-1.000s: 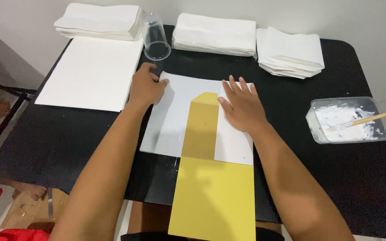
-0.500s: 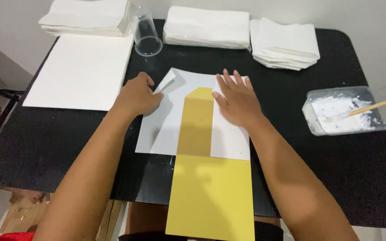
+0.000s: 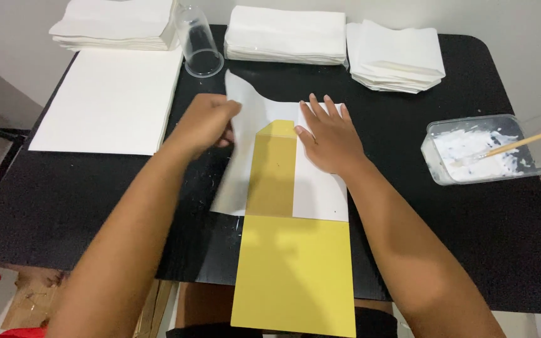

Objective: Folding paper sheets and applying glue with a brush to assemble bags

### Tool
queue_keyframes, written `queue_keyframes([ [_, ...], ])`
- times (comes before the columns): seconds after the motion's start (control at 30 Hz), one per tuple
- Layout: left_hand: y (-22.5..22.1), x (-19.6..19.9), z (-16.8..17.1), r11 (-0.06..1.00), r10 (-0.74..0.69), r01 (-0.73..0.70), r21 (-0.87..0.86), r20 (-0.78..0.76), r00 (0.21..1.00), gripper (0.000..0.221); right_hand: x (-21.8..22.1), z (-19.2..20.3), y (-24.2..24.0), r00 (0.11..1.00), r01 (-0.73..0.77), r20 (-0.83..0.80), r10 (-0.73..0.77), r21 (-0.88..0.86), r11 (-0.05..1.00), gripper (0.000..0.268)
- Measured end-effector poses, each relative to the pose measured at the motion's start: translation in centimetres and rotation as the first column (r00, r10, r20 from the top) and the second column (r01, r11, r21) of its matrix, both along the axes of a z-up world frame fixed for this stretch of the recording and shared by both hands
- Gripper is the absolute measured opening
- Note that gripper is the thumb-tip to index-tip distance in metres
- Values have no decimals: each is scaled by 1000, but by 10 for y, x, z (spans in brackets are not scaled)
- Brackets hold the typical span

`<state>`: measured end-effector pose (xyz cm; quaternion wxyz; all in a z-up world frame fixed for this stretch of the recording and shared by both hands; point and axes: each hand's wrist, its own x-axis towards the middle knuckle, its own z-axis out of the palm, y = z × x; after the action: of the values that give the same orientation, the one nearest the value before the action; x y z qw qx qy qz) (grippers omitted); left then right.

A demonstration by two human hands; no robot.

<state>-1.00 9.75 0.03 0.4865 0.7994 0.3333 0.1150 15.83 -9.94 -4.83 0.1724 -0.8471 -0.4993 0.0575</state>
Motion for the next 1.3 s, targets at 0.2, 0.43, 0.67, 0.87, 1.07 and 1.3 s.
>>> queue_keyframes([
  [0.2, -52, 21, 16, 906, 32, 35, -421, 152, 988, 47, 0, 2, 0, 1000, 0, 8, 0, -23, 1000, 60],
  [0.43, -73, 36, 1, 905, -36, 106, -412, 176, 984, 28, -2, 4, 1, 1000, 17, -5, -17, -36, 999, 58],
  [0.67, -85, 28, -20, 960, -133, 171, -221, 175, 975, 28, 3, 0, 2, 1000, 20, 3, -20, -58, 998, 56],
  [0.87, -97, 2, 2, 860, -491, 450, 242, 146, 859, 26, 7, -4, 3, 1000, 5, 8, -4, -76, 997, 58],
  [1.07, -98, -1, -6, 758, -461, 480, 441, -158, 873, 50, 5, 3, -2, 999, -20, -27, 19, -35, 999, 57],
  [1.3, -93, 2, -23, 648, -471, 489, 584, -197, 860, 64, 9, 30, -29, 806, 267, -588, 66, 461, 846, 43],
])
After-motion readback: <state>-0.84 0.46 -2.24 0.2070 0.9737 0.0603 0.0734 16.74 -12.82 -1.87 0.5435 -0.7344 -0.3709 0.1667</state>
